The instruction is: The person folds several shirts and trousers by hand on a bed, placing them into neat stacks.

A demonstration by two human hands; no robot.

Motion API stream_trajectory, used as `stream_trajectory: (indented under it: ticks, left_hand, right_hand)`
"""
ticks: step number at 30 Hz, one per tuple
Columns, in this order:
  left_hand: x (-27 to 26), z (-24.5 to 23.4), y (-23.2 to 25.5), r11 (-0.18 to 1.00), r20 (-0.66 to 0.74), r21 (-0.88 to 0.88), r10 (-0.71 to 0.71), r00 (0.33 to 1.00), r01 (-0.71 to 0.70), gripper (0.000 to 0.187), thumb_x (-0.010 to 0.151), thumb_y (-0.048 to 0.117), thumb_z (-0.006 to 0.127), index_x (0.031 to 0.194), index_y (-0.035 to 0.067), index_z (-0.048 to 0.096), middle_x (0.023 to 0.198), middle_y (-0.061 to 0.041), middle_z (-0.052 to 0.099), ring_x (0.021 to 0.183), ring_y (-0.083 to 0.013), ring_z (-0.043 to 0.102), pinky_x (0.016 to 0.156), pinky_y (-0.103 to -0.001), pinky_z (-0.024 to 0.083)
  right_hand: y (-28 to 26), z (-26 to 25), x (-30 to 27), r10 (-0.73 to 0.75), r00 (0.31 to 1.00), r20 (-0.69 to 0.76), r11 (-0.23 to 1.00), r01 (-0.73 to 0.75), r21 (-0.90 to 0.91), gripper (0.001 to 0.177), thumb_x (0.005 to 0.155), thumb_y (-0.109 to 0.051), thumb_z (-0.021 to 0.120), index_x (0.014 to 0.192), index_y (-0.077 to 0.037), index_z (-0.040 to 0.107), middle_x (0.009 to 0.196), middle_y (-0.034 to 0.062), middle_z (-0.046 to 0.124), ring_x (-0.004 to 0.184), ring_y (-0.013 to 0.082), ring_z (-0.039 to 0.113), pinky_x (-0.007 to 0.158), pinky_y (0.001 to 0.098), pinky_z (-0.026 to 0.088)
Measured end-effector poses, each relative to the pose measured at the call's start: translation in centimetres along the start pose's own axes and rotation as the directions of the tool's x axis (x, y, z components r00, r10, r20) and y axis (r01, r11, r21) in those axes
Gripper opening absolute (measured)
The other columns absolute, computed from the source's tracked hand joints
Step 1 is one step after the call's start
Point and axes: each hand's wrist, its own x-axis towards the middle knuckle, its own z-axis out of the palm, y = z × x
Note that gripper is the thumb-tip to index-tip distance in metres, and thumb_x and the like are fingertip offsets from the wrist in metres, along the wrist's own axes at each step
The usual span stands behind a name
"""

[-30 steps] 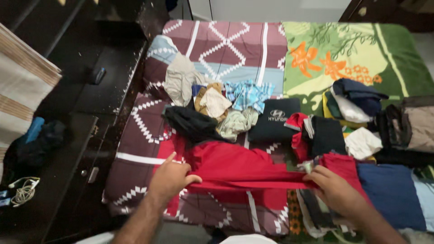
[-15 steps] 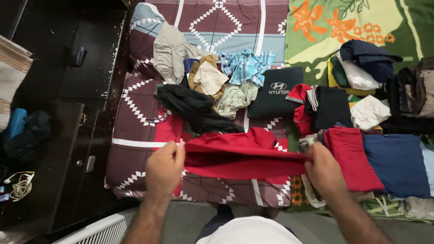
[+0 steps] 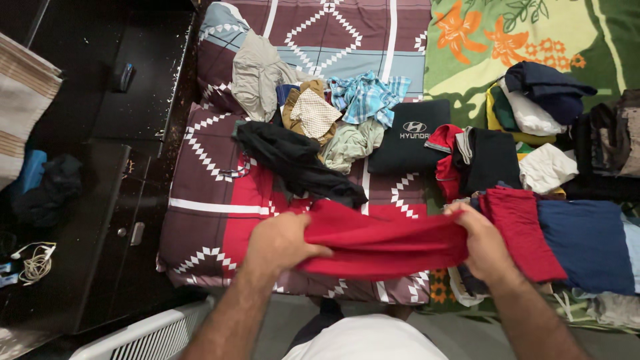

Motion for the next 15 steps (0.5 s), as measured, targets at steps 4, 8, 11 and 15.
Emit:
stream_trajectory:
  ticks: [4, 8, 11, 15]
  left_hand:
    - [0.5, 0.6, 0.0, 0.984, -0.183, -0.162, 0.042, 0.982, -0.072, 0.020, 0.086, 0.020, 0.065, 0.104, 0.012, 0.071, 0.099, -0.016, 0.075, 0.099, -0.0383, 0.069, 0.087, -0.050, 0.052]
    - [-0.1, 0.9, 2.2, 0.591, -0.411, -0.714, 0.082, 0.908, -0.376, 0.031, 0.084, 0.017, 0.052, 0.108, 0.004, 0.066, 0.098, -0.018, 0.076, 0.096, -0.0346, 0.074, 0.084, -0.044, 0.057]
    - [-0.7, -0.8, 2.3, 0.723, -0.296, -0.639, 0.083, 0.952, -0.262, 0.046, 0.077, 0.032, 0.071, 0.116, 0.008, 0.064, 0.098, -0.019, 0.075, 0.097, -0.0365, 0.072, 0.085, -0.044, 0.055]
    - [1.1, 0.2, 1.7, 0.995, 0.235, 0.050, 0.078, 0.969, -0.092, 0.055, 0.080, 0.057, 0.081, 0.115, 0.015, 0.075, 0.106, -0.016, 0.074, 0.104, -0.0356, 0.069, 0.093, -0.045, 0.052]
  right_hand:
    - [-1.5, 2.0, -1.0, -0.013, 0.997, 0.078, 0.571, 0.071, -0.818, 0.049, 0.077, -0.021, 0.090, 0.113, 0.000, 0.063, 0.099, 0.0054, 0.073, 0.096, 0.0168, 0.072, 0.089, 0.0342, 0.057]
    - [-0.4, 2.0, -0.8, 0.067, 0.980, 0.189, 0.720, 0.084, -0.689, 0.039, 0.093, -0.013, 0.060, 0.130, -0.005, 0.069, 0.108, 0.0080, 0.077, 0.100, 0.0191, 0.067, 0.088, 0.0349, 0.055]
    - [-0.9, 2.6, -0.3, 0.106, 0.987, 0.124, 0.953, -0.066, -0.296, 0.039, 0.098, -0.014, 0.053, 0.134, -0.004, 0.066, 0.116, 0.0090, 0.076, 0.105, 0.0203, 0.067, 0.091, 0.0358, 0.054]
    - [-3.0, 4.2, -1.6, 0.136, 0.984, 0.111, 0.983, -0.148, 0.105, 0.038, 0.097, -0.010, 0.057, 0.135, -0.003, 0.058, 0.119, 0.0095, 0.073, 0.108, 0.0232, 0.067, 0.091, 0.0407, 0.055]
